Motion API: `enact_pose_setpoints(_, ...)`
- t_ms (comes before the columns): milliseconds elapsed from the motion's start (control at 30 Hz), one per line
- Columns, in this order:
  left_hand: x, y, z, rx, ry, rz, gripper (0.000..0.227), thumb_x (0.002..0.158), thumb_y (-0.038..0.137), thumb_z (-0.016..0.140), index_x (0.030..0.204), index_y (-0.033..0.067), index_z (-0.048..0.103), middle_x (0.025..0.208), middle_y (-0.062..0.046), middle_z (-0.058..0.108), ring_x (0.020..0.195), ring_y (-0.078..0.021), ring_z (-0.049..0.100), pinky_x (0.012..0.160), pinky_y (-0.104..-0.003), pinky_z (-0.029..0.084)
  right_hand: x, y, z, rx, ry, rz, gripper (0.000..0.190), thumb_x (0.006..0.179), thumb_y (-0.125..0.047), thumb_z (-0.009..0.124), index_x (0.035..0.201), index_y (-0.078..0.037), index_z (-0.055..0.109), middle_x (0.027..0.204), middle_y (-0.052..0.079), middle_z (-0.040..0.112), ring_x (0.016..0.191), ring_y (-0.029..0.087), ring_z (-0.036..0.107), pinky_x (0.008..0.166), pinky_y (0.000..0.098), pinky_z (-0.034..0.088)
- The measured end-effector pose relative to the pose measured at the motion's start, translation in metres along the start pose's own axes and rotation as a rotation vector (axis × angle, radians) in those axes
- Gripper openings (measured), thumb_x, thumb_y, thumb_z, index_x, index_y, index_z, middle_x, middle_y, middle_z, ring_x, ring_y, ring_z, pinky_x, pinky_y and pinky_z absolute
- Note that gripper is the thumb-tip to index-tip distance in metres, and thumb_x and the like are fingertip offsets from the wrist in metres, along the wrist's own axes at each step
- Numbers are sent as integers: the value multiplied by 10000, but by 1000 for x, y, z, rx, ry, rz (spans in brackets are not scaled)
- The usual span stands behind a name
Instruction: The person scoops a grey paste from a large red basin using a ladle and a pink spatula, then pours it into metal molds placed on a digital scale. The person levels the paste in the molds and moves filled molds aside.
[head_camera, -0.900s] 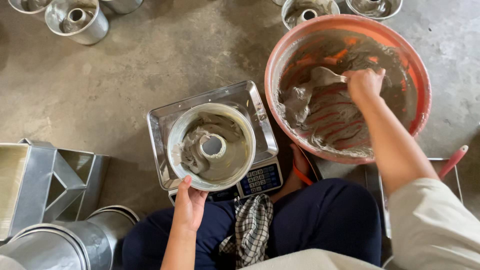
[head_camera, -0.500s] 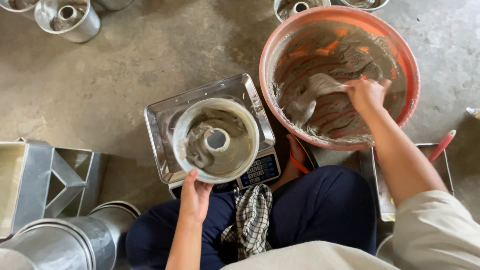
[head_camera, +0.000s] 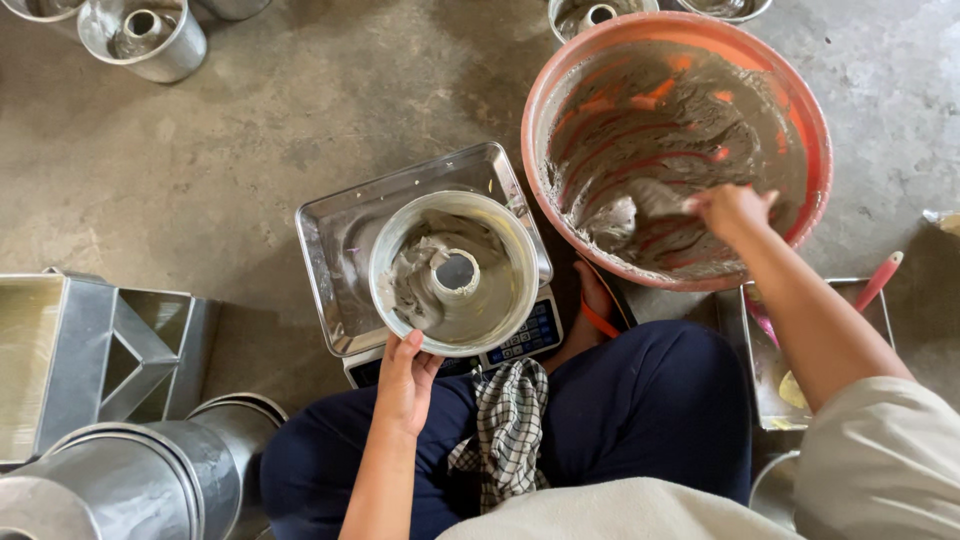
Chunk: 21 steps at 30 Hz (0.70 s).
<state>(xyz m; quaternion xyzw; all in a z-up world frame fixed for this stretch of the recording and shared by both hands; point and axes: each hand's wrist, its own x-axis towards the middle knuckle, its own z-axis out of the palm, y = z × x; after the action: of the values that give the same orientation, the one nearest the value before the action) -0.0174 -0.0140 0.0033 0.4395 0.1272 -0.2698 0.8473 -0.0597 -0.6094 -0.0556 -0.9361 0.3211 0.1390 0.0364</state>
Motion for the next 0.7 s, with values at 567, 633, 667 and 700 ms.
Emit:
enact_pose_setpoints(567, 15, -11, 47, 8, -3, -19, 568, 874, 324, 748, 1352, 64, 586, 1229, -75, 647, 1103, -208, 604, 990, -382, 503, -24, -137, -49, 1558, -112, -88, 317, 1004, -216, 673, 1284, -75, 713, 802, -13, 658, 677, 86, 554, 606, 234, 433)
enact_pose_setpoints(633, 20, -16, 66, 33, -36, -37, 562, 858, 316, 761, 1320, 54, 579, 1239, -87, 657, 1117, -206, 638, 1011, -370, 521, -61, -143, -112, 1394, 148, -252, 305, 1007, -196, 689, 1282, -69, 724, 835, -21, 677, 696, 68, 557, 607, 223, 423)
enact_pose_setpoints(667, 22, -19, 76, 62, -42, -44, 555, 852, 308, 766, 1307, 54, 573, 1244, -90, 663, 1134, -200, 656, 1030, -358, 526, -82, -148, -141, 1333, 278, -367, 295, 1014, -186, 687, 1277, -60, 730, 874, -25, 699, 725, 53, 581, 627, 208, 457)
enact_pose_setpoints(700, 24, -23, 86, 90, -48, -51, 549, 846, 300, 770, 1293, 54, 567, 1250, -93, 670, 1150, -193, 675, 1048, -345, 531, -104, -151, -168, 1174, 383, -412, 269, 1024, -189, 693, 1262, -66, 729, 884, -17, 704, 725, 65, 599, 645, 222, 469)
